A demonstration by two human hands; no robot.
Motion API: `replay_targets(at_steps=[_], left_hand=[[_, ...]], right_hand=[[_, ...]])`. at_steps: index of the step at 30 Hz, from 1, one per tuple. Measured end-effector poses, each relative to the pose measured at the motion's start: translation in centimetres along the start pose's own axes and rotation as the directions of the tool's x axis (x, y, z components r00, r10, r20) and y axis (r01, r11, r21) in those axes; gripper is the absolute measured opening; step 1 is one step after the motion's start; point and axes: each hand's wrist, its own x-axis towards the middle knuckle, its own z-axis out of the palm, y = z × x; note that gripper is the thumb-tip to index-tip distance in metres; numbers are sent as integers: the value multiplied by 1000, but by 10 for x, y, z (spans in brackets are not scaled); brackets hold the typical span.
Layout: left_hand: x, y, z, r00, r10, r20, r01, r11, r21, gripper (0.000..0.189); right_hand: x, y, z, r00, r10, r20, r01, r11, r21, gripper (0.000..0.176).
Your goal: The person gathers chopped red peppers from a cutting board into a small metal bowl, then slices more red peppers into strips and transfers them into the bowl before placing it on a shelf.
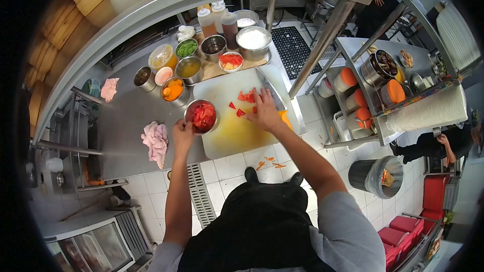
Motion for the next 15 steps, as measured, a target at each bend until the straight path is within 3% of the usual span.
replay_targets(at_steps=[2, 4, 8, 10, 12, 15], left_hand=[[-33, 18, -21, 987, 164, 0, -161, 973, 168, 18], [-71, 20, -33, 946, 322, 40, -324, 928, 185, 18], [-153, 20, -22, 972, -21, 234, -52, 952, 302, 20], [-178, -12, -1, 933, -88, 350, -15, 959, 283, 24], [-195, -38, 24, 889, -158, 429, 34, 959, 283, 27], [-201, -59, 63, 839, -116, 531, -47, 958, 283, 30]], right_hand=[[1, -3, 20, 999, -8, -33, 6, 998, -56, 100], [10, -8, 37, 991, -22, -131, 13, 997, -74, 102], [22, -34, 40, 995, -44, -93, 44, 999, -7, 100], [28, -35, 38, 987, -34, -155, 39, 999, 30, 95], [31, -36, 39, 992, -48, -121, 46, 999, -19, 93], [35, -37, 45, 990, -80, -118, 78, 997, -21, 88]])
